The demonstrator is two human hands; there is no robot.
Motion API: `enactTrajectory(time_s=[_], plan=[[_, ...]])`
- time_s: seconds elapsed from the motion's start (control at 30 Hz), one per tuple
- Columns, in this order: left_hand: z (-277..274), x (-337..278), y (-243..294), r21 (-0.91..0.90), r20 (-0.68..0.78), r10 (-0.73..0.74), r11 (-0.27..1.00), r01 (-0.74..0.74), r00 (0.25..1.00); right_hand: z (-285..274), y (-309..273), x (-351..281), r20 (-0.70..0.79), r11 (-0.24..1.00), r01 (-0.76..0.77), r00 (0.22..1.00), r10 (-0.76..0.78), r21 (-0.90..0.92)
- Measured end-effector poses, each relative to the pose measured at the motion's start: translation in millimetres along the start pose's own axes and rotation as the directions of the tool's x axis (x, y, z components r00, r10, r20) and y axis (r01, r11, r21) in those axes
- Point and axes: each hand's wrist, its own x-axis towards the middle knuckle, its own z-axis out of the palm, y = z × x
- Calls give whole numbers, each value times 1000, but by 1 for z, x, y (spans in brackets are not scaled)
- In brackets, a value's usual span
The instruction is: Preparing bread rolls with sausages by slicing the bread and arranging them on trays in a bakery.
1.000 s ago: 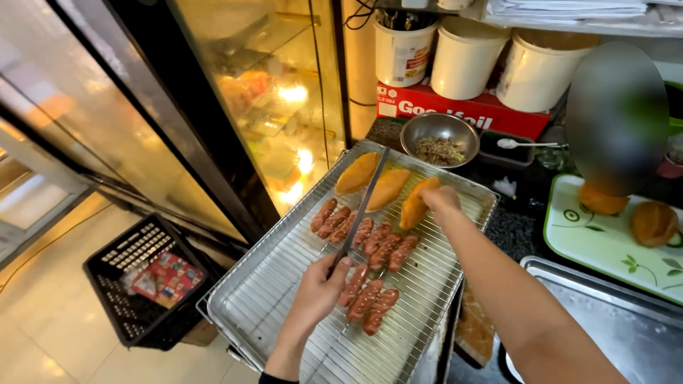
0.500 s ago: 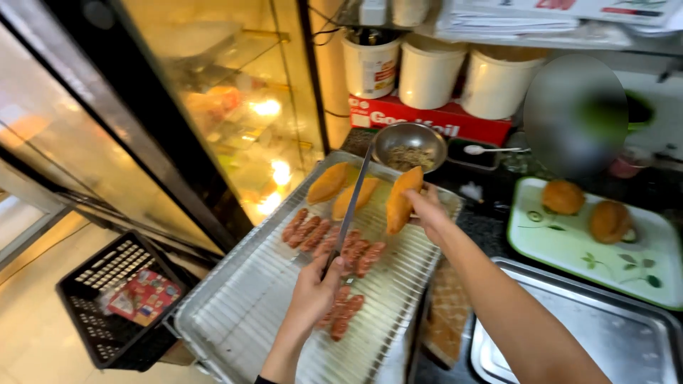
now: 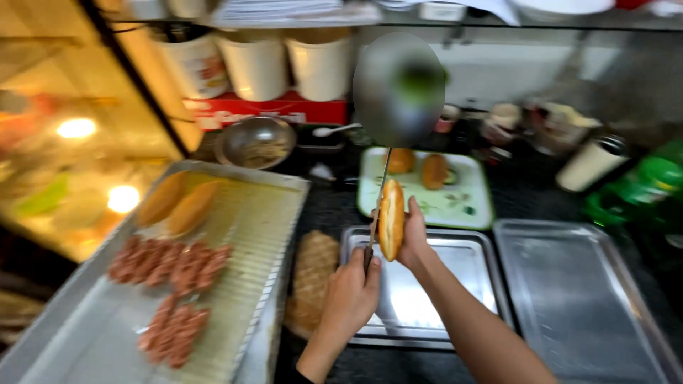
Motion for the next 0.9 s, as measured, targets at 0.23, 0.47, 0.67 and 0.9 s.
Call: enactTrajectory(time_s=[0.23,0.47,0.67,0.9], plan=[[45,-6,58,203,104,0,979,-21,995,-26,-24,-40,-28,996,76,997,-75,46],[50,-16,66,297,98,-1,954,-28,995,-18,-22,-52,21,993,117,993,-118,31],[51,-20,62,332,65,22,942,-42,998,-11,-16,-51,40,994,98,994,-99,47],[47,-27,60,356,115,-3,934,-39,993,-7,-15,-52,51,992,129,990,-130,7]])
